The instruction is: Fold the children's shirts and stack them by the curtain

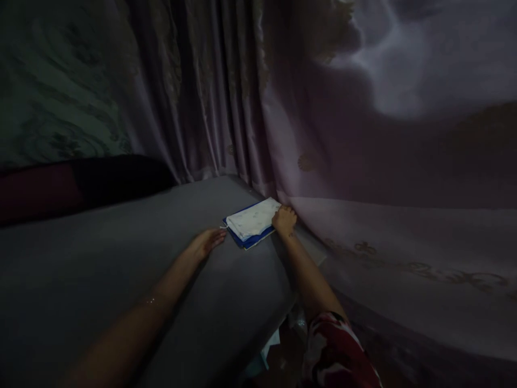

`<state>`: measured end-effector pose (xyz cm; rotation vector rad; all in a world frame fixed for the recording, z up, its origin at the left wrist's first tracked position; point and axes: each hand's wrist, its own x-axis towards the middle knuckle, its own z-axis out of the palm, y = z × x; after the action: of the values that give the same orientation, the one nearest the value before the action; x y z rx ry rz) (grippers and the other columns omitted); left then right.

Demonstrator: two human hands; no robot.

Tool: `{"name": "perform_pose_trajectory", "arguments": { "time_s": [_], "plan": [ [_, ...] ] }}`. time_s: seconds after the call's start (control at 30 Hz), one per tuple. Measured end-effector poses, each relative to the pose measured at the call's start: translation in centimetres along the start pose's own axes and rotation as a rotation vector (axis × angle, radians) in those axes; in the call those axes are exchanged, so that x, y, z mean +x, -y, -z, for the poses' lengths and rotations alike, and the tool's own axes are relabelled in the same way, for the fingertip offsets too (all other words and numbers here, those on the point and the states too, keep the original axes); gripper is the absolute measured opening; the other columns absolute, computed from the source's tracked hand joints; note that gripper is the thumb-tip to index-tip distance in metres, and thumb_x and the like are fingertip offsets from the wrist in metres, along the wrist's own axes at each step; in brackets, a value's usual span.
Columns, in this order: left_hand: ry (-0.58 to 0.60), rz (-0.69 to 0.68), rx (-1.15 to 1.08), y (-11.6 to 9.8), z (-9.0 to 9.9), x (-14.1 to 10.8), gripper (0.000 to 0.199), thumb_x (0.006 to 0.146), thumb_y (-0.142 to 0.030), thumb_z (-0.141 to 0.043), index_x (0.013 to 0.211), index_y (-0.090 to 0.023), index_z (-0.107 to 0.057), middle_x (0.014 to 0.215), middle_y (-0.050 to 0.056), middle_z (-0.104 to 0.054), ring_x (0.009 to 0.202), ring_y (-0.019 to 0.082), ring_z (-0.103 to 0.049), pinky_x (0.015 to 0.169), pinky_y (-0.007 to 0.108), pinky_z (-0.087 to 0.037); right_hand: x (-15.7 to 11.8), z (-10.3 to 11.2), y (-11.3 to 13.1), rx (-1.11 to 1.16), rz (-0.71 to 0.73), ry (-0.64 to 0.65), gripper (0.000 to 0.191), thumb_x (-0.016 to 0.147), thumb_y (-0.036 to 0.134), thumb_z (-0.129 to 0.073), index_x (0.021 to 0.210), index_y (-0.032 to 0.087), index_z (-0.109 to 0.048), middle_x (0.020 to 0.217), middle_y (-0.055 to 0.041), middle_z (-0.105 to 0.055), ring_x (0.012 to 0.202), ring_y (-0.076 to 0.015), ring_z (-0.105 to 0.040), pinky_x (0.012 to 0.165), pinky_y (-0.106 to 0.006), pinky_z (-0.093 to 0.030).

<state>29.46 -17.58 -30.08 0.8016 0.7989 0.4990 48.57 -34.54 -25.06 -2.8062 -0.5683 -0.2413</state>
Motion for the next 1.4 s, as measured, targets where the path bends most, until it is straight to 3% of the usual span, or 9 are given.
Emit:
{"name": "perform_pose_trajectory", "arguments": {
  "time_s": [0.13,0.23,0.4,0.57,0.73,0.9,1.2,1.27,1.4],
  "plan": [
    [-0.089,-0.273,0.068,-2.1,2.0,0.0,0.035,0.071,-0.006,-0.072,0.099,-0.024,-0.063,0.125,0.006,-0.063,0.12,0.016,-0.057,0.097,0.024,-0.045,-2.5,-0.1,2.1,-0.071,0.206,-0.171,0.045,0.092,0.024,-0.042,0.133,0.007,-0.05,0.139,-0.0251,-0.047,0.127,-0.035,-0.044,0.101,-0.046,-0.035],
    [-0.042,-0.479,0.23,-3.3,4.4,0.0,0.038,0.07,-0.01,-0.074,0.103,-0.026,-0.064,0.137,0.007,-0.055,0.132,0.021,-0.046,0.107,0.031,-0.037,-3.5,-0.7,4.1,-0.025,0.361,-0.125,0.047,0.096,0.029,-0.038,0.138,0.01,-0.046,0.148,-0.0193,-0.04,0.137,-0.0314,-0.032,0.11,-0.047,-0.025],
    [-0.077,-0.493,0.553,-4.4,9.6,-0.4,0.05,0.063,-0.014,-0.077,0.109,-0.023,-0.064,0.135,0.011,-0.057,0.132,0.028,-0.045,0.112,0.04,-0.031,-5.4,-1.6,7.4,0.05,0.535,0.06,0.047,0.1,0.037,-0.029,0.14,0.017,-0.044,0.152,-0.0129,-0.036,0.142,-0.0268,-0.027,0.113,-0.049,-0.021],
    [-0.089,-0.541,0.905,-5.5,14.7,-1.6,0.04,0.064,-0.019,-0.073,0.103,-0.021,-0.065,0.132,0.012,-0.059,0.131,0.03,-0.046,0.114,0.04,-0.028,-7.3,-1.9,9.3,0.012,0.788,0.07,0.043,0.098,0.029,-0.036,0.139,0.02,-0.046,0.152,-0.0122,-0.036,0.141,-0.0268,-0.027,0.113,-0.051,-0.017],
    [-0.006,-0.561,0.928,-6.5,19.0,-3.3,0.037,0.064,-0.03,-0.074,0.099,-0.022,-0.066,0.133,0.01,-0.059,0.131,0.028,-0.046,0.115,0.036,-0.027,-8.2,-2.3,11.8,-0.086,0.998,0.096,0.03,0.095,0.022,-0.042,0.115,0.02,-0.064,0.137,-0.0121,-0.053,0.13,-0.0259,-0.042,0.112,-0.049,-0.015],
    [-0.042,-0.561,0.899,-7.5,22.7,-5.2,0.036,0.062,-0.035,-0.077,0.095,-0.024,-0.067,0.133,0.009,-0.06,0.134,0.028,-0.043,0.116,0.036,-0.023,-8.4,-2.4,15.1,-0.108,0.971,0.2,0.027,0.095,0.026,-0.045,0.109,0.018,-0.066,0.115,-0.0123,-0.066,0.11,-0.0248,-0.057,0.094,-0.036,-0.035],
    [-0.272,-0.66,0.828,-10.0,30.3,-10.6,0.026,0.066,-0.03,-0.076,0.089,-0.023,-0.068,0.12,0.01,-0.066,0.128,0.027,-0.05,0.114,0.035,-0.028,-5.3,-4.5,17.5,0.078,0.752,0.529,0.019,0.087,0.021,-0.05,0.09,0.016,-0.068,0.09,-0.0101,-0.072,0.083,-0.0193,-0.066,0.071,-0.025,-0.044],
    [-0.313,-0.643,0.768,-10.3,31.7,-11.5,0.026,0.066,-0.028,-0.077,0.09,-0.022,-0.069,0.124,0.011,-0.065,0.132,0.025,-0.046,0.116,0.034,-0.023,-4.2,-4.8,17.7,0.248,0.676,0.456,0.023,0.086,0.025,-0.049,0.094,0.015,-0.068,0.089,-0.0107,-0.072,0.083,-0.0201,-0.066,0.072,-0.027,-0.047],
    [-0.357,-0.698,0.803,-10.1,33.3,-12.3,0.029,0.067,-0.031,-0.077,0.094,-0.023,-0.069,0.126,0.01,-0.064,0.133,0.025,-0.044,0.117,0.036,-0.016,-2.9,-4.4,17.0,0.558,0.453,0.053,0.054,0.086,0.039,-0.047,0.132,0.012,-0.049,0.118,-0.0172,-0.065,0.095,-0.0245,-0.067,0.081,-0.036,-0.05]
  ]
}}
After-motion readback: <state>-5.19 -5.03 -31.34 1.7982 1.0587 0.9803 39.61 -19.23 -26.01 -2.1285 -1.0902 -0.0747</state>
